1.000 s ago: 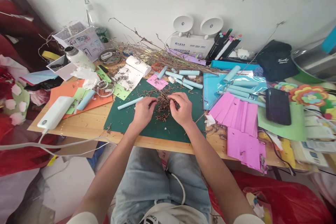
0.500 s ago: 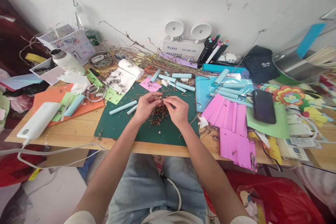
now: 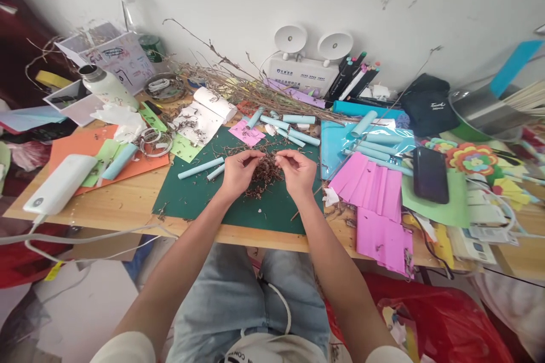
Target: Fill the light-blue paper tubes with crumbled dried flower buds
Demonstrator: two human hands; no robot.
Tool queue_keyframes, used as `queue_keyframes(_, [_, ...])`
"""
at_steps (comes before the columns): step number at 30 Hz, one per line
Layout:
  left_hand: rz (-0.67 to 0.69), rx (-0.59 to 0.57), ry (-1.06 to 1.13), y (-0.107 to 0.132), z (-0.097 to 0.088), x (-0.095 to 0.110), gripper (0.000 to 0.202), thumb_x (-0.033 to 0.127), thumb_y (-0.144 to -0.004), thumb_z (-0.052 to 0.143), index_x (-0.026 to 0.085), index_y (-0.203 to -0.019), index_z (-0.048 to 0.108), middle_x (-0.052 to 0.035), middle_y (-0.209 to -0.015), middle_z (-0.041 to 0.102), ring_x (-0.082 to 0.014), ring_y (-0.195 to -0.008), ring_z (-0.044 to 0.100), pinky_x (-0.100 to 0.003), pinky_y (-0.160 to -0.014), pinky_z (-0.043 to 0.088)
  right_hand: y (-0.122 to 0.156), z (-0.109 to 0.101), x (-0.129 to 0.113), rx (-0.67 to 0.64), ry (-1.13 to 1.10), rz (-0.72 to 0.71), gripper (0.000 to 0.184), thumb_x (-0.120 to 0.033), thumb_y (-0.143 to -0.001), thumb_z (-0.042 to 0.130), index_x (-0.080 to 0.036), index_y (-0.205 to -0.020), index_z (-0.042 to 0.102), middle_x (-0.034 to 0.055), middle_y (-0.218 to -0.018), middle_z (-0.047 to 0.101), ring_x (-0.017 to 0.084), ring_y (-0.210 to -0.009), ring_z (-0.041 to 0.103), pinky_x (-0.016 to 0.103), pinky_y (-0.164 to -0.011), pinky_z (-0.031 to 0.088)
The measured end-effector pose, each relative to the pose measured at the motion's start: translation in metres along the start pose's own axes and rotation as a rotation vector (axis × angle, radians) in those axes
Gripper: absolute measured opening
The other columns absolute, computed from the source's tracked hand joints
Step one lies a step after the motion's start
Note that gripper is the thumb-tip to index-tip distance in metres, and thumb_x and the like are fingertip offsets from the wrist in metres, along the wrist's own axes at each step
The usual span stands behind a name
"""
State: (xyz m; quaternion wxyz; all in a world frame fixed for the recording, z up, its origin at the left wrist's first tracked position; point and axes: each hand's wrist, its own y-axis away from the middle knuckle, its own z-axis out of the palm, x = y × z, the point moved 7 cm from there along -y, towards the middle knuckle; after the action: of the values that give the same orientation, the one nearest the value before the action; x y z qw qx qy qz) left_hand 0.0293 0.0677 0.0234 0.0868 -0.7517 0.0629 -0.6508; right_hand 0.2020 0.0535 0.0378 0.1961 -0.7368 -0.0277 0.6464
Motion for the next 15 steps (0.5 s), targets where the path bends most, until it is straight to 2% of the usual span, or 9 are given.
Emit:
queue_keyframes(2, [-0.016, 0.001, -0.021, 0.0, -0.001, -0.001, 0.017, 0.03, -0.082, 0.067, 0.018, -0.09, 0.076, -0.0038, -0.085, 0.075, -0.0162, -0.073, 0.067, -0.028, -0.069, 0.055, -0.001, -0.003, -0.004, 0.017, 0.046, -0.046, 0.015, -0.033, -0.086, 0.063, -0.021, -0.089, 0.072, 0.0032, -0.078, 0.069, 0.016, -0.065, 0.065, 0.03, -0.062, 0.057])
queue_keyframes(4, [-0.001, -0.007, -0.029, -0.001, -0.002, 0.0, 0.017, 0.029, -0.082, 0.066, 0.018, -0.092, 0.075, -0.0037, -0.085, 0.075, -0.0157, -0.072, 0.066, -0.028, -0.069, 0.055, 0.0, -0.001, -0.014, -0.032, 0.145, -0.136, 0.018, -0.031, -0.09, 0.058, -0.022, -0.093, 0.074, 0.0047, -0.086, 0.071, 0.017, -0.075, 0.067, 0.032, -0.07, 0.057])
queue_keyframes(6, [0.04, -0.018, -0.053, 0.0, -0.001, 0.004, 0.017, 0.028, -0.083, 0.065, 0.018, -0.094, 0.073, -0.0037, -0.087, 0.074, -0.0155, -0.075, 0.067, -0.028, -0.073, 0.055, 0.002, 0.004, -0.023, -0.1, 0.24, -0.21, 0.021, -0.03, -0.093, 0.055, -0.024, -0.098, 0.075, 0.0057, -0.095, 0.071, 0.018, -0.086, 0.067, 0.033, -0.079, 0.056])
queue_keyframes(9, [0.106, -0.04, -0.078, 0.001, 0.002, 0.008, 0.016, 0.024, -0.083, 0.063, 0.018, -0.098, 0.066, -0.0041, -0.092, 0.072, -0.0155, -0.082, 0.068, -0.029, -0.079, 0.056, 0.004, 0.011, -0.027, -0.162, 0.277, -0.224, 0.02, -0.032, -0.09, 0.06, -0.025, -0.104, 0.073, 0.0061, -0.102, 0.071, 0.018, -0.09, 0.067, 0.033, -0.081, 0.056])
queue_keyframes(15, [0.171, -0.09, -0.2, 0.006, 0.006, 0.013, 0.016, 0.019, -0.084, 0.062, 0.021, -0.097, 0.054, -0.0011, -0.087, 0.068, -0.0148, -0.081, 0.068, -0.027, -0.077, 0.052, 0.004, 0.017, -0.022, -0.193, 0.278, -0.222, 0.013, -0.026, -0.089, 0.06, -0.022, -0.085, 0.072, 0.0034, -0.085, 0.073, 0.017, -0.078, 0.067, 0.03, -0.075, 0.054])
